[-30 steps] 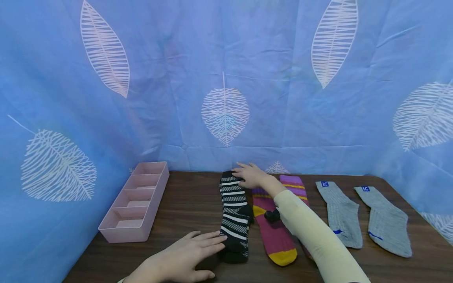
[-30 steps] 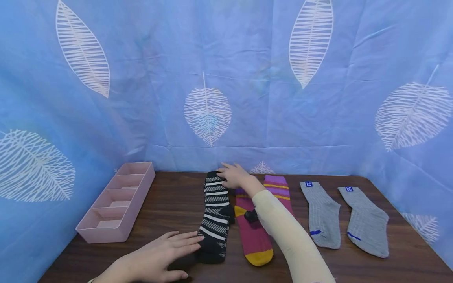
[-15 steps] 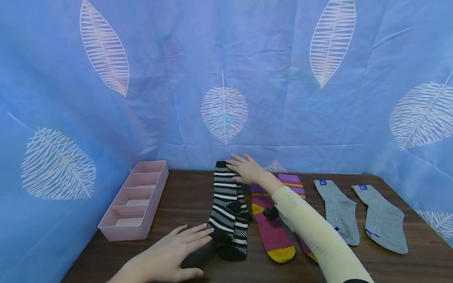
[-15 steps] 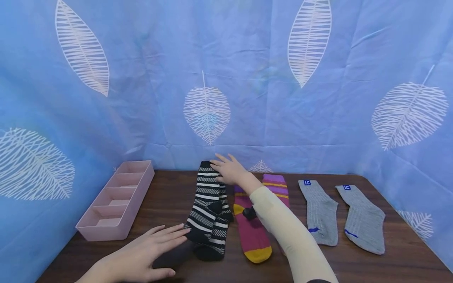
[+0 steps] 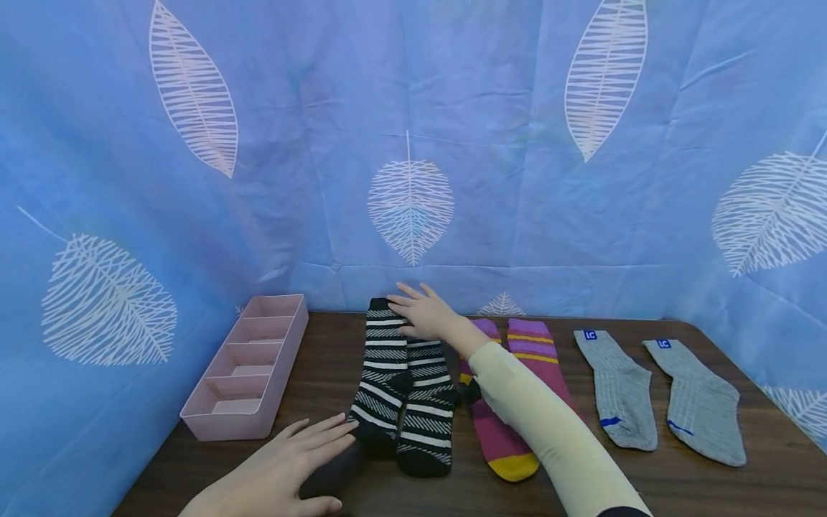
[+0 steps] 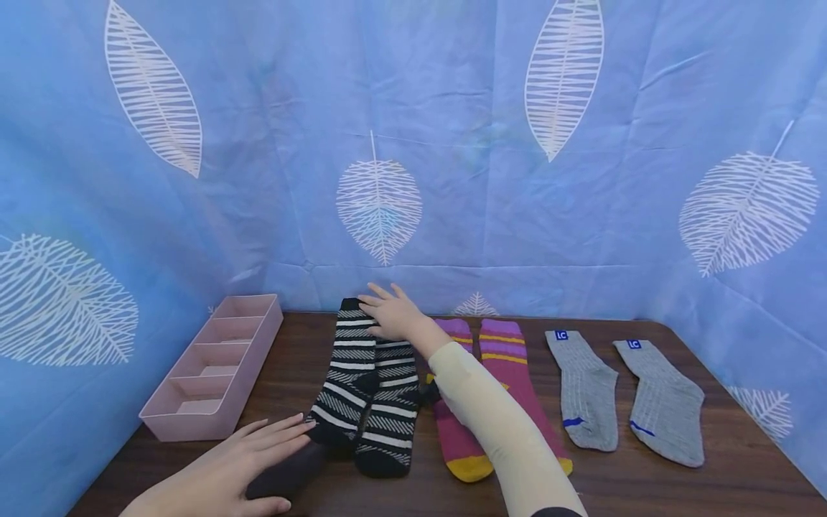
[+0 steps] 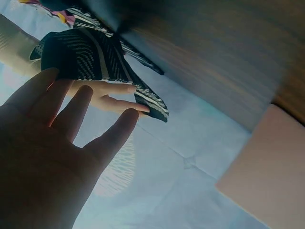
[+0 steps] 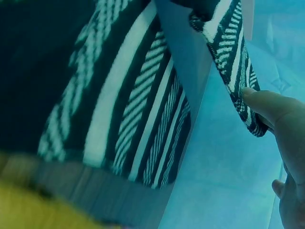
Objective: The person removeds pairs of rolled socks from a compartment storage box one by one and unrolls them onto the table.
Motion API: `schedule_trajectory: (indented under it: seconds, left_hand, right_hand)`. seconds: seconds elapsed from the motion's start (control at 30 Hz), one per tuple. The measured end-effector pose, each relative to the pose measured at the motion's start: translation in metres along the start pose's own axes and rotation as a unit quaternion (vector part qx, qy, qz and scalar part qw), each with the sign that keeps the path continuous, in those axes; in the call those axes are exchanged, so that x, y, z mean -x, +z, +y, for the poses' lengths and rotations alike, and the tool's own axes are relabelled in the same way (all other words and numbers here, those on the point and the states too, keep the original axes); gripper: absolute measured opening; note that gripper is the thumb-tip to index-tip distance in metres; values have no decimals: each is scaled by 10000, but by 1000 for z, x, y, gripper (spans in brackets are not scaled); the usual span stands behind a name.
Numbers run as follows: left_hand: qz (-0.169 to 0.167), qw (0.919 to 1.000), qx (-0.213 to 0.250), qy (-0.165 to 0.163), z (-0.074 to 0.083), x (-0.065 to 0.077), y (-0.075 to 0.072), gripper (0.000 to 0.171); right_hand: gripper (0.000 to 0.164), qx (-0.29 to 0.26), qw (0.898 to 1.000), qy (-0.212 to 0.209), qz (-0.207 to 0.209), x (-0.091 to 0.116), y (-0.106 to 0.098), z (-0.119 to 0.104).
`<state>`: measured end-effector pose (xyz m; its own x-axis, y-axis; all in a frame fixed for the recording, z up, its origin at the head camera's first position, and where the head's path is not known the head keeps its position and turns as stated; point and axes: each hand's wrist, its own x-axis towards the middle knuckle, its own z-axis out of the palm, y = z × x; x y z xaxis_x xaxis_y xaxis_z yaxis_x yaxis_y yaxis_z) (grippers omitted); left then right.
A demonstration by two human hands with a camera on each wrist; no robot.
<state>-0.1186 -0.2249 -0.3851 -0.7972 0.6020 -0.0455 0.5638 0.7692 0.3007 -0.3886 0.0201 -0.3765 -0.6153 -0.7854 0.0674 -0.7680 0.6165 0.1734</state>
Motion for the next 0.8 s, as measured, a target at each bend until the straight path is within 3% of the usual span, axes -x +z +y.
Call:
schedule_trajectory:
  seconds: [0.23,0.47,0.8]
  left_hand:
    - [-113,9993,184,-310,-7,7,2,72]
    - [-204,9988,153,-421,-17,7,7,72]
    - [-663,9934,359,-859,-31,7,13,62]
  right_hand:
    - [63,-64,10000,-71,-20,-16,2,-14]
    - [63,21,9997,-66,-227,-28,7,-26]
    - [61,152,9976,40,-667,-34,17,-34]
